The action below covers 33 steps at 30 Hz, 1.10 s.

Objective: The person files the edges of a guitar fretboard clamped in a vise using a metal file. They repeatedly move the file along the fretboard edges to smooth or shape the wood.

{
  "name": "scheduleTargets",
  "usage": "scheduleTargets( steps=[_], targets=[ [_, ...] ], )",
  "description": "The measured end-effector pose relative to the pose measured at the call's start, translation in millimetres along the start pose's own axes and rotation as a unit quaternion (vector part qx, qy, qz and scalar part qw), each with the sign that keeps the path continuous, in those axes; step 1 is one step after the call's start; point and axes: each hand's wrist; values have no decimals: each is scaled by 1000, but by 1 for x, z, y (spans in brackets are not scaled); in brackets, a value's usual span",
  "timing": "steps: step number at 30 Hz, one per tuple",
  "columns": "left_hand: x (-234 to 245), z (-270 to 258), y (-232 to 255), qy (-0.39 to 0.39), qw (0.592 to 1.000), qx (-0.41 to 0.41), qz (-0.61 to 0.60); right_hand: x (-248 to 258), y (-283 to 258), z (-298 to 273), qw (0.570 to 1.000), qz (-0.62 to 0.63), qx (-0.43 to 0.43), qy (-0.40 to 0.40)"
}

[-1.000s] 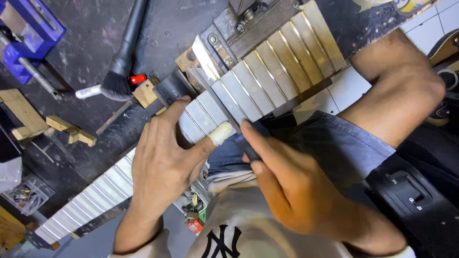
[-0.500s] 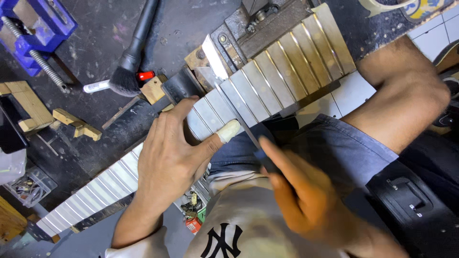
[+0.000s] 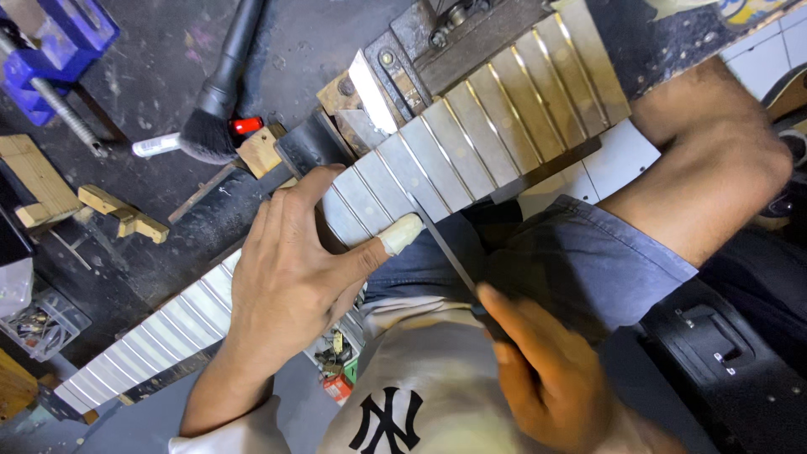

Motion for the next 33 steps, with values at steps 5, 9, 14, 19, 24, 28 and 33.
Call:
scheduleTargets(
  steps=[5,9,14,19,24,28,33],
  targets=[
    [0,5,5,10,1000,13,3,-2,-27,51,999,-22,39,-1],
    [-2,5,2,38,999,-25,20,-6,-36,85,997,2,74,21],
    [-3,2,1,47,999,-20,9,-3,-23,63,998,49,17,32],
    [-3,1,3,51,998,-20,9,4,-22,50,996,76,5,38],
    [-4,-5,-3,31,999,-32,28,2,-16,40,993,93,-53,50],
    [-7,-8,-2,36,998,-27,41,0,-16,18,993,88,-59,43],
    [-1,8,15,-24,991,132,2,-2,-9,-3,991,-63,90,73]
  ],
)
Point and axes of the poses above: each hand's wrist, its own z-axis towards the middle knuckle, its own x-axis out of the back of the hand, y = z × x, and after that the axes turned 13 degrees about y, right-handed
